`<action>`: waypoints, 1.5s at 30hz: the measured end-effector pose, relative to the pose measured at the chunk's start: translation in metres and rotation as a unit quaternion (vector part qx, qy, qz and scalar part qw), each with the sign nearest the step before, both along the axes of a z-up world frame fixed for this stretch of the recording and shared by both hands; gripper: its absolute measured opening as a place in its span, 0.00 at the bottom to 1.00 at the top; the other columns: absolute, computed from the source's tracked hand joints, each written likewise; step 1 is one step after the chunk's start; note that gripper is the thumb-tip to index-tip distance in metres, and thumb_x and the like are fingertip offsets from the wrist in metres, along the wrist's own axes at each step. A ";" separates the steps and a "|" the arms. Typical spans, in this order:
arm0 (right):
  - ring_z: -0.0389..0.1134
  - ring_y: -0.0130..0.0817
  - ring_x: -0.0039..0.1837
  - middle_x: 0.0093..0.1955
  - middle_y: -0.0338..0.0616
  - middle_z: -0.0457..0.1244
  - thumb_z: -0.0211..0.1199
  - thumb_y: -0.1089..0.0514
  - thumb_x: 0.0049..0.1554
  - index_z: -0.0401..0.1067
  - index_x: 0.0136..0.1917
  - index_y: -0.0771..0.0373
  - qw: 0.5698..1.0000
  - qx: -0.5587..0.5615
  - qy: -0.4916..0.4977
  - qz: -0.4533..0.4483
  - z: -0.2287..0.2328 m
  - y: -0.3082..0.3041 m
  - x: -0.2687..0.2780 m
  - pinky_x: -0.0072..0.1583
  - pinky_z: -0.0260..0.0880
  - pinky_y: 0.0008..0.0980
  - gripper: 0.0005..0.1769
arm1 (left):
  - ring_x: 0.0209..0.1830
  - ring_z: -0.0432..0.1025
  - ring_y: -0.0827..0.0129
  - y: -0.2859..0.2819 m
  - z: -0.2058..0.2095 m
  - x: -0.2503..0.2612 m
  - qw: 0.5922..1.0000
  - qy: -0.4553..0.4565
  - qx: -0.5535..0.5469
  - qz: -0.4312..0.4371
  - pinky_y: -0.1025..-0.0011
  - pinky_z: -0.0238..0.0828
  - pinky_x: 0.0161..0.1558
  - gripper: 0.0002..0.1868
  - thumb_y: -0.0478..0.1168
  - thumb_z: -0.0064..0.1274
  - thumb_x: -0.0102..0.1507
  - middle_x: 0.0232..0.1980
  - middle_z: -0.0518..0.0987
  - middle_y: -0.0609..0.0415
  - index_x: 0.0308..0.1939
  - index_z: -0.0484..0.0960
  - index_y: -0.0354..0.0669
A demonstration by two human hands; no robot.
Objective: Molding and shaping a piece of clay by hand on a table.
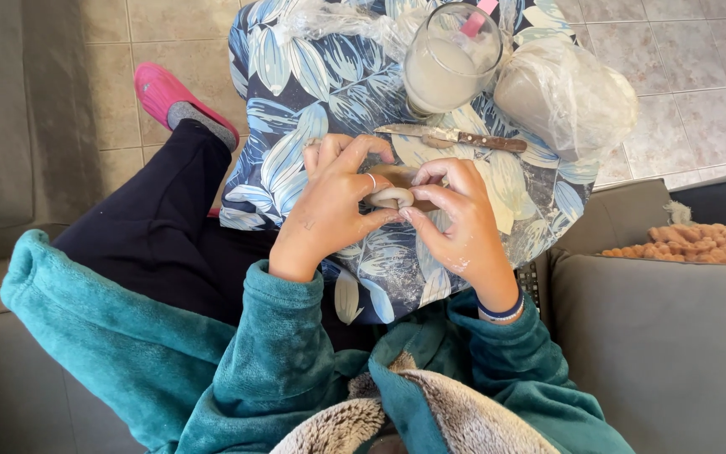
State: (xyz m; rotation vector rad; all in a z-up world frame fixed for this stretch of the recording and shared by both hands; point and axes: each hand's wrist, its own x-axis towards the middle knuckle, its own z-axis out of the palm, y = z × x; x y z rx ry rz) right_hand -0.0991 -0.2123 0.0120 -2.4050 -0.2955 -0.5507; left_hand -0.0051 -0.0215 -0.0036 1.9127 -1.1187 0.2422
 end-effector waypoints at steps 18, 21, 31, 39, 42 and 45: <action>0.63 0.45 0.64 0.63 0.42 0.63 0.74 0.58 0.49 0.78 0.62 0.61 0.999 -0.020 0.023 -0.018 0.020 0.003 -0.013 0.66 0.61 0.41 0.26 | 0.58 0.62 0.57 0.022 0.015 0.002 1.000 0.002 0.014 0.008 0.57 0.51 0.60 0.25 0.51 0.74 0.43 0.55 0.73 0.60 0.43 0.89 0.49; 0.65 0.43 0.64 0.62 0.42 0.65 0.74 0.60 0.50 0.79 0.57 0.61 1.000 0.005 0.001 -0.020 0.007 0.003 -0.010 0.67 0.63 0.41 0.20 | 0.58 0.63 0.59 0.021 0.011 0.002 1.000 -0.008 0.012 0.013 0.58 0.51 0.59 0.17 0.44 0.72 0.47 0.56 0.74 0.61 0.39 0.90 0.51; 0.65 0.42 0.59 0.57 0.40 0.66 0.77 0.60 0.48 0.75 0.44 0.64 0.998 -0.036 -0.039 -0.036 0.001 0.017 -0.003 0.61 0.61 0.39 0.14 | 0.59 0.64 0.61 0.019 0.002 0.005 1.000 -0.004 -0.003 0.010 0.58 0.52 0.61 0.12 0.41 0.70 0.48 0.56 0.76 0.63 0.34 0.88 0.48; 0.62 0.44 0.61 0.57 0.39 0.65 0.76 0.58 0.45 0.77 0.43 0.61 0.992 -0.086 -0.063 -0.067 0.006 0.025 0.002 0.63 0.59 0.42 0.13 | 0.58 0.64 0.60 0.018 0.006 0.004 1.000 0.013 0.004 0.027 0.57 0.53 0.59 0.12 0.42 0.70 0.48 0.53 0.75 0.61 0.34 0.87 0.48; 0.59 0.44 0.61 0.58 0.38 0.65 0.78 0.55 0.43 0.79 0.48 0.60 0.986 -0.114 -0.070 -0.100 0.004 0.028 -0.001 0.64 0.59 0.43 0.19 | 0.58 0.64 0.59 0.019 0.008 0.001 0.999 0.001 0.023 0.038 0.58 0.54 0.60 0.15 0.43 0.70 0.48 0.54 0.74 0.59 0.37 0.87 0.50; 0.58 0.46 0.62 0.60 0.41 0.64 0.80 0.46 0.41 0.78 0.58 0.62 0.988 -0.098 -0.066 -0.099 0.010 0.023 -0.005 0.65 0.58 0.43 0.35 | 0.58 0.63 0.57 0.027 0.026 -0.003 1.000 0.017 -0.021 0.010 0.58 0.53 0.60 0.26 0.46 0.72 0.46 0.56 0.73 0.57 0.47 0.85 0.49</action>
